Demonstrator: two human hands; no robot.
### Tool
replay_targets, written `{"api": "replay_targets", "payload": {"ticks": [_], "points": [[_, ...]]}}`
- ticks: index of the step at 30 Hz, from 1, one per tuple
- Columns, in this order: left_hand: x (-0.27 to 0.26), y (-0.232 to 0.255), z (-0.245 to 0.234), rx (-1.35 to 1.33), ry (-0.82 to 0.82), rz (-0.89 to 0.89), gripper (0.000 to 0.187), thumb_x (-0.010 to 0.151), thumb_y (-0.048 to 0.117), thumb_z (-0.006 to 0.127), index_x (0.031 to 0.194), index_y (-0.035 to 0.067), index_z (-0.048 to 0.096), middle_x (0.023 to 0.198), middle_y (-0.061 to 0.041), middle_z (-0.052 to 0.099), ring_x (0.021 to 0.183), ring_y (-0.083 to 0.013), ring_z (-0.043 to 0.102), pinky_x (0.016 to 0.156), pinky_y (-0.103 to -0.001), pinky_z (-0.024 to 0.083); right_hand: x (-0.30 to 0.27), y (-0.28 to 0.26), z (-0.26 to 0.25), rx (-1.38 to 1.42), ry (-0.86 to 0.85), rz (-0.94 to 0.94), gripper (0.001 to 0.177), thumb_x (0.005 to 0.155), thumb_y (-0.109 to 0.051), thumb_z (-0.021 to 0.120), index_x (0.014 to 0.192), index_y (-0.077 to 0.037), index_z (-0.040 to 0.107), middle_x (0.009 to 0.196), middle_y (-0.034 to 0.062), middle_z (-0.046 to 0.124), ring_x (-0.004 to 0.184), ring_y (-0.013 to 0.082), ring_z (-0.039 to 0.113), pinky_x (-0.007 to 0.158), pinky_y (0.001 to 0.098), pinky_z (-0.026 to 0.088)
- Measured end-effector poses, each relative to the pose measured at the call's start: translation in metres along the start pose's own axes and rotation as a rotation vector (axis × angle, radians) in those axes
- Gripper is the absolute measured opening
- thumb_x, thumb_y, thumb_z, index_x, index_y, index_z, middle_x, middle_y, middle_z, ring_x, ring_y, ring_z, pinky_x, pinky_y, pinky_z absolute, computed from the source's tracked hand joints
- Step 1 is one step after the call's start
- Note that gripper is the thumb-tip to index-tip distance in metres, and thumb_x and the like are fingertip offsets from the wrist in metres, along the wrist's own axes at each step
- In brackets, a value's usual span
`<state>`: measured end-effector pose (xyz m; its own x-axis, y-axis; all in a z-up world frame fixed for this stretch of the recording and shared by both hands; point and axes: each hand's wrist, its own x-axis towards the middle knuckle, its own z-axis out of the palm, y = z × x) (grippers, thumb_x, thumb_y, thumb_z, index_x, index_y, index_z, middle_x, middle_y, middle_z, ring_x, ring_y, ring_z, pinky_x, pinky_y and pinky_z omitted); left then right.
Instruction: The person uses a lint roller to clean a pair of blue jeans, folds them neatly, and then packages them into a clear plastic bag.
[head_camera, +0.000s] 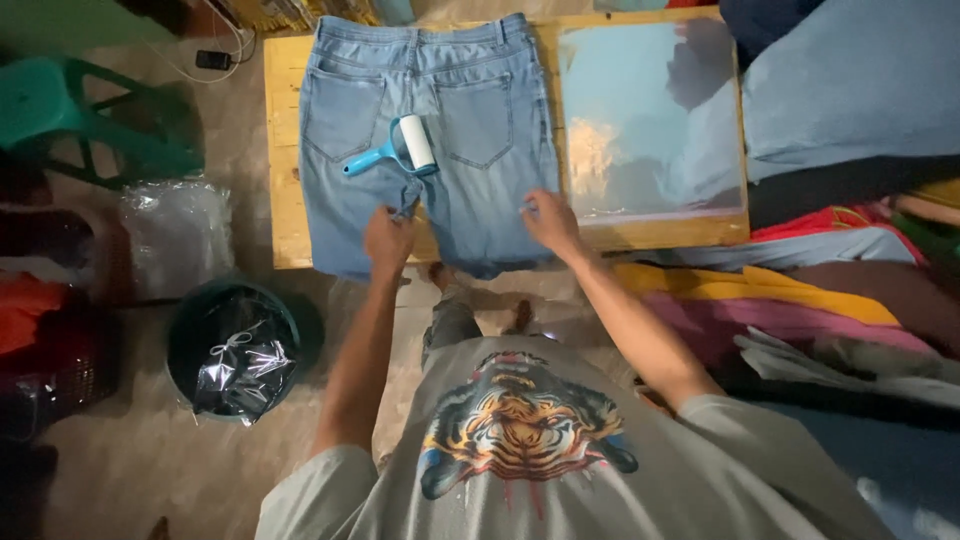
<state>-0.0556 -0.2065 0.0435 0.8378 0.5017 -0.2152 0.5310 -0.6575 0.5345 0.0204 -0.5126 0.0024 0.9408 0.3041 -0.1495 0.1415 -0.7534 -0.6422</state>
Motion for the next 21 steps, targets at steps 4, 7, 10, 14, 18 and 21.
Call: {"api": "replay_targets", "payload": {"ticks": [4,7,10,14,18,21], "points": [[0.03,-0.056,0.012,0.019,0.201,0.078,0.021,0.09,0.005,0.057,0.109,0.003,0.066,0.089,-0.021,0.072,0.089,-0.0431,0.073,0.078,-0.055,0.057,0.036,-0.017,0.021,-0.044,-0.017,-0.101,0.027,0.098,-0.026,0.066,0.12,-0.011,0.067,0.114,0.0169,0.071,0.116,0.0375,0.065,0.097,0.0519,0.052],[0.048,-0.108,0.02,0.032,0.33,-0.011,0.02,0.09,0.007,0.06,0.11,0.01,0.059,0.088,-0.016,0.069,0.088,-0.0404,0.073,0.077,-0.051,0.058,0.064,-0.024,0.063,0.029,-0.054,-0.12,0.015,0.097,-0.022,0.064,0.091,-0.011,0.072,0.073,0.0058,0.07,0.075,0.0293,0.073,0.068,0.0407,0.057],[0.063,-0.132,0.003,0.147,0.485,-0.073,0.024,0.091,0.014,0.059,0.116,0.013,0.059,0.101,-0.014,0.064,0.093,-0.0388,0.069,0.077,-0.052,0.058,0.074,-0.065,0.086,0.177,-0.186,-0.176,0.031,0.092,-0.021,0.058,0.063,-0.012,0.056,0.055,0.0072,0.051,0.054,0.0254,0.052,0.058,0.0393,0.038],[0.099,-0.157,-0.025,0.073,0.27,-0.126,0.047,0.093,0.024,0.068,0.134,0.006,0.051,0.115,-0.02,0.058,0.107,-0.0451,0.062,0.087,-0.063,0.054,0.086,-0.139,0.114,0.382,-0.646,0.096,0.039,0.099,-0.031,0.06,0.094,0.006,0.073,0.083,0.0218,0.077,0.065,0.0293,0.075,0.06,0.04,0.061],[0.141,-0.161,-0.037,0.038,0.133,-0.124,0.058,0.097,0.036,0.066,0.143,0.008,0.044,0.118,-0.021,0.062,0.111,-0.048,0.063,0.089,-0.068,0.053,0.115,-0.161,0.173,0.442,-0.435,0.287,0.038,0.093,-0.031,0.067,0.07,0.0,0.074,0.066,0.0132,0.074,0.049,0.0241,0.072,0.043,0.0342,0.057],[0.186,-0.181,-0.035,0.027,0.056,-0.226,0.029,0.101,0.035,0.059,0.121,0.015,0.061,0.097,-0.013,0.073,0.096,-0.0425,0.072,0.081,-0.061,0.057,0.131,-0.166,0.181,0.388,-0.477,0.349,0.032,0.087,-0.027,0.071,0.066,-0.003,0.074,0.063,0.0103,0.074,0.05,0.0226,0.073,0.046,0.0338,0.06]]}}
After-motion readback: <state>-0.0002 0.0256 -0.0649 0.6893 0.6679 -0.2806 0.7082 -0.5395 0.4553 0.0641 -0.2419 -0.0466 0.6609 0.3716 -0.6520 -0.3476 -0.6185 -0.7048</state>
